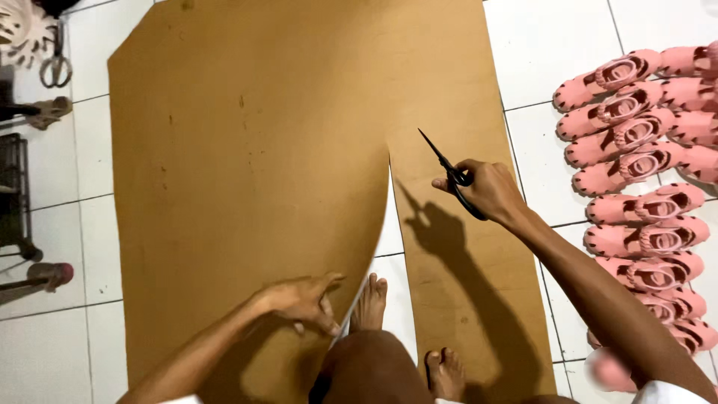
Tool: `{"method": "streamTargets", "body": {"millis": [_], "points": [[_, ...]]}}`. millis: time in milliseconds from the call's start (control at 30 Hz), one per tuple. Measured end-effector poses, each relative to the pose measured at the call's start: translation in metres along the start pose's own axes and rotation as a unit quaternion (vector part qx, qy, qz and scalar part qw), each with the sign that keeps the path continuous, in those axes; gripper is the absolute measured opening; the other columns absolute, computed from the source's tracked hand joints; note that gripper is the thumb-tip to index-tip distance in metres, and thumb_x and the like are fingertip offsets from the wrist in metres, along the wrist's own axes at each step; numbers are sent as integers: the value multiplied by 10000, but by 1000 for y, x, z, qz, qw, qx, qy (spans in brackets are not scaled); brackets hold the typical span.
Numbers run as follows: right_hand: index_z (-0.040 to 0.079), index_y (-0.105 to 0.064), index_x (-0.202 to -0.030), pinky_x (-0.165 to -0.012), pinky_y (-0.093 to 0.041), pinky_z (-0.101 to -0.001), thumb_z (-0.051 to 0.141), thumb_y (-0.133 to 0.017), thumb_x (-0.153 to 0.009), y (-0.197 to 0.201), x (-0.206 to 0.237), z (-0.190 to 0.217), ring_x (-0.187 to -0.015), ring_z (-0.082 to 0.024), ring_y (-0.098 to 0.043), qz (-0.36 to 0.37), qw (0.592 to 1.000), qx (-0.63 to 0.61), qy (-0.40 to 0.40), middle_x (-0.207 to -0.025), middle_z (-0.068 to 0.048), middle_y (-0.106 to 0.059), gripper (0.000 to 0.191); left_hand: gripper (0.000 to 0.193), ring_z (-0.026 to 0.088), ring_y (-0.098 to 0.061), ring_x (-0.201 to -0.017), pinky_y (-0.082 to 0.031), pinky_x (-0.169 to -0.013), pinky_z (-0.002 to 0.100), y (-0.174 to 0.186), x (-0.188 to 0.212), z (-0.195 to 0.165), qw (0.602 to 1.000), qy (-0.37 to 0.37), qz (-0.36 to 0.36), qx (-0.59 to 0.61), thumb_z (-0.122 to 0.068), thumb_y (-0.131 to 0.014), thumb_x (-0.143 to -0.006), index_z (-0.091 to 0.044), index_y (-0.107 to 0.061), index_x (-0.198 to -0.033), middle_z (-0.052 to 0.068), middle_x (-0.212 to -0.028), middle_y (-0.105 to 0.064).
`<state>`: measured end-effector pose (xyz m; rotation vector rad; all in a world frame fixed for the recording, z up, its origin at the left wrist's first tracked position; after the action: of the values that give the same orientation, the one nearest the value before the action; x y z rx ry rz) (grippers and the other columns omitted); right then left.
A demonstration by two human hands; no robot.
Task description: The person sits on the workshop floor and traces around a sandal insole template onto a large cardboard sheet using a pen, repositioning the template to trace additional outlines. The person then uses scissors to cut the cardboard along the marked lines and handles the cut pieces.
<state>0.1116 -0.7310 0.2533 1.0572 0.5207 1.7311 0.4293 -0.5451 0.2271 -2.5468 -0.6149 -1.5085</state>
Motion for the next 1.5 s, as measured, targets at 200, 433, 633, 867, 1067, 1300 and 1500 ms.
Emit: {"method": "streamTargets", "body": {"millis": [200,433,633,867,1067,1300,1500], "points": [[-36,-678,-1091,-634,-542,-460,568,-808,-780,13,-14,26,-638,-340,-708,-46,998,48,-10,-713,-205,-713,692,894,356,-621,-1222,-525,-997,431,120,-122,-70,930,-213,-297,-41,-519,-790,-849,74,-461,-1431,264,-1376,-601],[-20,-668,-1137,-729,-586,-470,610,-796,-774,29,-10,23,-787,-393,-747,-65,991,115,-12,-887,-246,-757,739,1090,614,-176,-1442,-281,-1171,593,91,-274,-93,911,-26,-342,-229,-289,-799,-821,218,-106,-1492,410,-1596,-131],[4,-711,-1135,-712,-609,-452,602,-757,-811,17,-3,-13,-789,-372,-774,-1,989,128,-75,-918,-229,-779,682,514,655,-312,-1423,-489,-1036,547,72,-291,-81,891,-55,-316,-320,-125,-659,-920,119,-539,-1357,474,-1575,-245],[35,-687,-1243,-477,-478,-373,500,-773,-840,-59,-88,11,-555,-217,-647,26,998,-14,-48,-766,-150,-725,621,463,512,-588,-1252,-621,-857,498,80,-289,-69,915,-20,-277,-293,-151,-617,-959,70,-602,-1366,402,-1557,-300],[16,-672,-1096,-429,-387,-301,433,-697,-993,-122,-120,32,-483,-111,-519,34,958,-285,7,-646,-44,-562,430,546,427,-629,-1226,-579,-931,467,102,-275,-46,919,-68,-300,-245,-128,-700,-873,55,-548,-1365,400,-1529,-343],[9,-689,-1042,-486,-467,-284,468,-473,-1079,-164,-98,-7,-526,-134,-592,23,956,-291,6,-655,-15,-599,508,546,507,-602,-1200,-536,-969,539,109,-253,-34,920,-130,-345,-134,13,-623,-858,-20,-515,-1392,315,-1528,-378],[12,-663,-1054,-517,-521,-332,512,-484,-1024,-208,-64,-31,-542,-172,-607,127,908,-390,-82,-690,-62,-627,532,586,528,-560,-1219,-517,-970,541,104,-232,-34,899,-172,-381,-133,100,-641,-791,12,-505,-1354,347,-1546,-322]]}}
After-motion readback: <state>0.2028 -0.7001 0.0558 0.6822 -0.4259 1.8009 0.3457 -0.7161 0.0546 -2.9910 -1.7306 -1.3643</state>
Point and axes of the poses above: each hand's wrist, its own x-axis away from the middle knuckle, its own y-axis out of the back of the hand, z = x × y, the point moved 7 cm from there along -x, towards the middle knuckle
